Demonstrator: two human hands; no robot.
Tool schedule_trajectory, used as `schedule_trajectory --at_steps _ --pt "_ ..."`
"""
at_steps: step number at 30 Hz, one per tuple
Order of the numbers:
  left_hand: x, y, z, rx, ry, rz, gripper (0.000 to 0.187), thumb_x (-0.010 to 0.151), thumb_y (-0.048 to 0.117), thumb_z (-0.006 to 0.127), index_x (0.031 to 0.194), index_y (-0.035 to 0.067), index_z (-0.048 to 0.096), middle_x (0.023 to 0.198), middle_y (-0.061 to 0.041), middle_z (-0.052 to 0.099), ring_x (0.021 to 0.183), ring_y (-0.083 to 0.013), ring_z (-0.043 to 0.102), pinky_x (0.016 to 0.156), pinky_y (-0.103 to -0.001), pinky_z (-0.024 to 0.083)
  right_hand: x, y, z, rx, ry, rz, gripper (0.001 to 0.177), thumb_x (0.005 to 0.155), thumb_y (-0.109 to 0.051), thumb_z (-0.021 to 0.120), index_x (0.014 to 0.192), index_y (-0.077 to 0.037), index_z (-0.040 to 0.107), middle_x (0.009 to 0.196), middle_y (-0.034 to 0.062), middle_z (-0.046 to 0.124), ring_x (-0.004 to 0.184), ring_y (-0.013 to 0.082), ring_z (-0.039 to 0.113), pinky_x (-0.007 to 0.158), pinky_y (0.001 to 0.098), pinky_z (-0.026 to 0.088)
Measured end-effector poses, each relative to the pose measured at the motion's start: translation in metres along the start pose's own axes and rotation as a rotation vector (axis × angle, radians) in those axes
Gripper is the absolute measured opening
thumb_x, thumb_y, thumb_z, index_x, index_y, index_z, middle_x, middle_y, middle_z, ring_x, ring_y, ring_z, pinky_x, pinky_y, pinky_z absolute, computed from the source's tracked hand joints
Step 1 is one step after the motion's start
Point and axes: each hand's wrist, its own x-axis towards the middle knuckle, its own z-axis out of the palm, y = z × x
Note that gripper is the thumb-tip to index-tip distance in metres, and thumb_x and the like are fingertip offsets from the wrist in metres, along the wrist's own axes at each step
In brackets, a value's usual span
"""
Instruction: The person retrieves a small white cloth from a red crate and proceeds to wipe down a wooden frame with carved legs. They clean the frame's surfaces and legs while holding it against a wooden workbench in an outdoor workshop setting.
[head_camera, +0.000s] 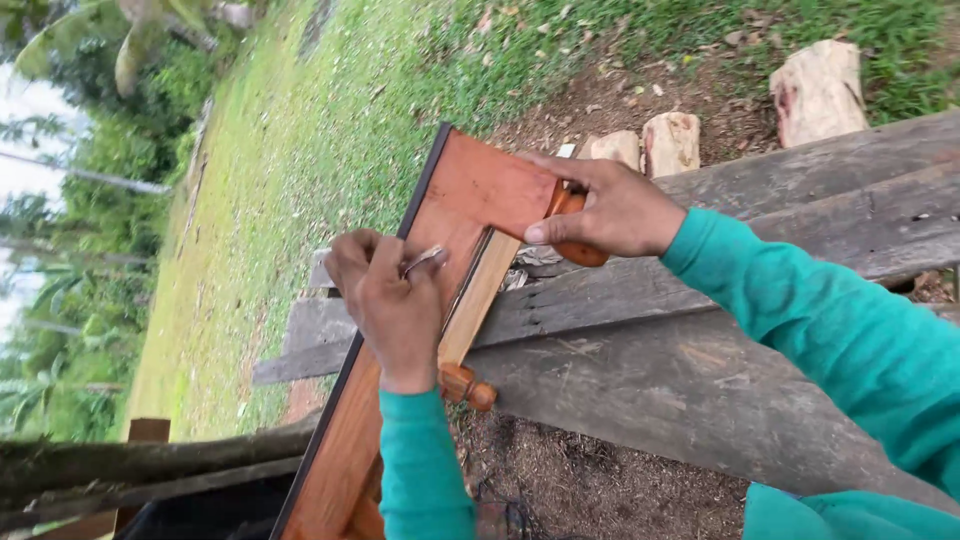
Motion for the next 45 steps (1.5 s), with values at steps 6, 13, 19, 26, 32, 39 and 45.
schedule_trajectory --at_steps 6,13,19,26,32,39,45 --pt "-0.001 -0.003 -0.002 -0.008 0.007 -0.037 0.026 0.078 0.006 0.083 0.081 0.003 0.058 0.1 -0.014 0.053 0.104 -0.0356 0.05 0.092 -0.05 0.042 0.001 0.005 0.007 0.059 -0.044 -0.024 0.087 0.074 -0.041 0.085 0.149 -0.008 0.054 0.125 0.0086 0.073 0.112 0.0158 0.067 0.1 0.0321 0.054" --pt "0.007 -0.004 0.016 0.01 0.028 -0.021 0.024 0.077 0.004 0.083 0.08 0.004 0.06 0.101 -0.013 0.053 0.105 -0.0341 0.051 0.092 -0.049 0.042 0.001 0.004 0.003 -0.072 -0.017 -0.099 0.089 0.075 -0.042 0.088 0.148 -0.005 0.055 0.123 0.0117 0.071 0.115 0.019 0.065 0.101 0.0346 0.05" --pt "0.005 -0.002 -0.01 -0.031 -0.03 -0.02 0.028 0.076 0.011 0.089 0.081 0.003 0.063 0.104 -0.013 0.054 0.104 -0.0347 0.051 0.091 -0.048 0.041 -0.003 0.0 0.0 0.028 -0.023 0.026 0.094 0.069 -0.043 0.088 0.148 -0.007 0.052 0.123 0.0125 0.072 0.112 0.0209 0.067 0.098 0.0355 0.054" --pt "0.023 0.0 0.021 -0.011 0.084 -0.035 0.026 0.078 0.011 0.089 0.083 0.006 0.064 0.109 -0.012 0.057 0.109 -0.0326 0.054 0.095 -0.047 0.046 0.002 0.005 0.009 0.012 -0.063 -0.038 0.089 0.073 -0.04 0.087 0.149 -0.008 0.053 0.127 0.0112 0.071 0.118 0.0186 0.065 0.104 0.0342 0.05" --pt "-0.009 -0.018 -0.004 0.026 0.081 -0.124 0.028 0.074 0.015 0.088 0.079 0.006 0.062 0.098 -0.013 0.056 0.102 -0.035 0.055 0.089 -0.049 0.046 -0.002 -0.008 -0.001 -0.075 -0.022 -0.069 0.091 0.071 -0.038 0.088 0.151 -0.012 0.052 0.125 0.0082 0.072 0.115 0.0165 0.066 0.103 0.0333 0.049" --pt "0.006 -0.009 -0.007 0.0 0.024 0.006 0.027 0.083 0.011 0.082 0.082 0.005 0.055 0.097 -0.014 0.057 0.098 -0.0372 0.055 0.087 -0.05 0.045 0.009 0.007 0.002 -0.011 -0.067 -0.036 0.071 0.08 -0.036 0.084 0.142 -0.009 0.063 0.126 0.0092 0.075 0.115 0.0173 0.068 0.102 0.033 0.055" --pt "-0.085 -0.024 -0.096 0.063 -0.205 -0.095 0.023 0.08 0.001 0.077 0.085 0.002 0.054 0.094 -0.013 0.06 0.093 -0.0388 0.057 0.083 -0.05 0.045 0.008 -0.005 -0.006 -0.057 -0.088 -0.062 0.085 0.078 -0.035 0.084 0.153 -0.012 0.052 0.129 0.0114 0.069 0.113 0.0183 0.065 0.099 0.0341 0.052"
